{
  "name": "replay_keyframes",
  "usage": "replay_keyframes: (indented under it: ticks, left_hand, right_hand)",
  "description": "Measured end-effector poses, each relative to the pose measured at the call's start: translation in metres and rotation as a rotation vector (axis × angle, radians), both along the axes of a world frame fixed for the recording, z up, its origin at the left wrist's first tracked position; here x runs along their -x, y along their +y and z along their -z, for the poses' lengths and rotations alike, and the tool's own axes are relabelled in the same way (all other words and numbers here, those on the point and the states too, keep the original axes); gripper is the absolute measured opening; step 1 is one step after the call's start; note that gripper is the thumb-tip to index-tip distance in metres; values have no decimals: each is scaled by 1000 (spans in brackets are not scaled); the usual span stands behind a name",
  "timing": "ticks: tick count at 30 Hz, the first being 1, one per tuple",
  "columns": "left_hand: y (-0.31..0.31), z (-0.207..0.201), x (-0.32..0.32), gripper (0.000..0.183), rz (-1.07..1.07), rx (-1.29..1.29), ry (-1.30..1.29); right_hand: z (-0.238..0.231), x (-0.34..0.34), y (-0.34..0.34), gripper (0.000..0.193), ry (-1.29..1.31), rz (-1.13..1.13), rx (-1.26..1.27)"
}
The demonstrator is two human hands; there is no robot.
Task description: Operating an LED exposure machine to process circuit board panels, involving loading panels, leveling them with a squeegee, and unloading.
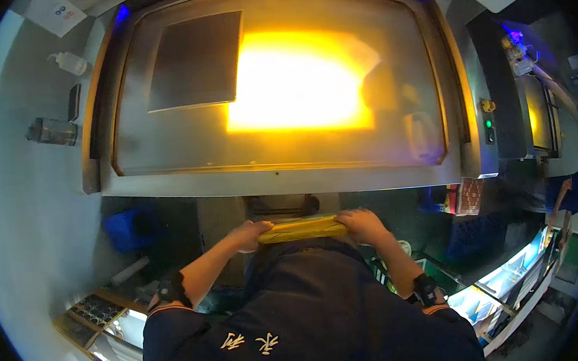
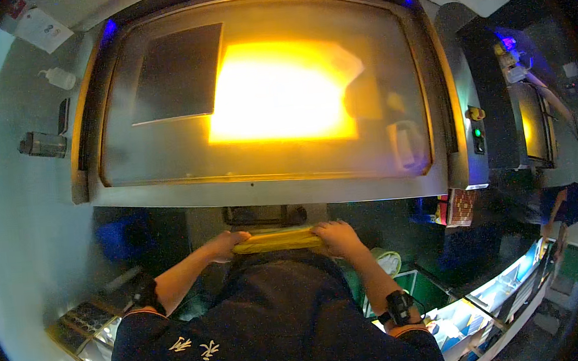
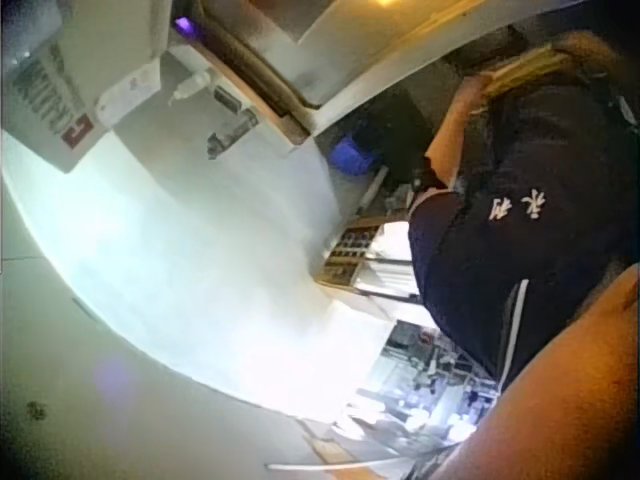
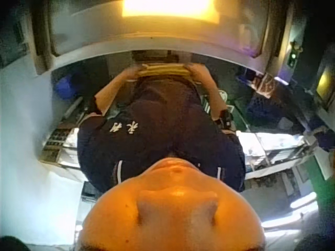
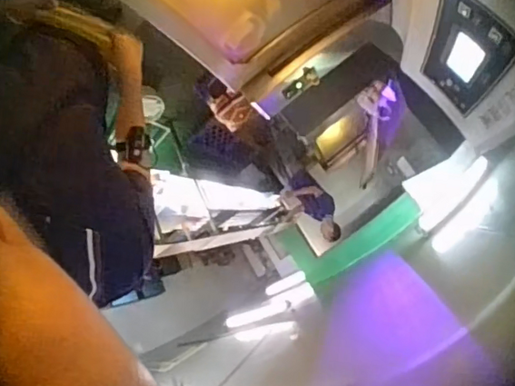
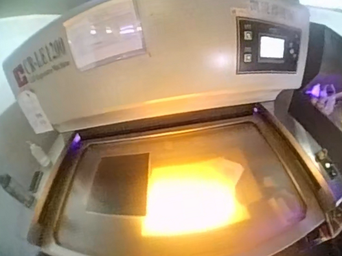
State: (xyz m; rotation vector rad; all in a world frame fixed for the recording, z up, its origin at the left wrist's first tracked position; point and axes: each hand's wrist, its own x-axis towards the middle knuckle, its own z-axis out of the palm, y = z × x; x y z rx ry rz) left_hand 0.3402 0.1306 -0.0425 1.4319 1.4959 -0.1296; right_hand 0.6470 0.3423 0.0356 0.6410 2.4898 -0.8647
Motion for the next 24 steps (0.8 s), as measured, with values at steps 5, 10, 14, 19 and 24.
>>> replay_keyframes:
  ticks: [5,10,14,19,24]
  left_hand:
    - [42,47,-49,30,56,33,457]
    - [49,181,-7,40,-66,18,528]
    - [58,198,-3,44,-308,-64,587]
    - [50,163,-19,49,-858,-470,531]
    - [-8,117,-51,53,-1093,-687,429]
  right_hand:
    - [30,-80,-26,53,65,228,-63]
    - [53,-165,-42,57,118,446,129]
    - [33,-205,-29,51,-114,559,163]
    - [25,-243,62,40,45,847,-207]
    - [-10,-254,246,43,292,730,-804]
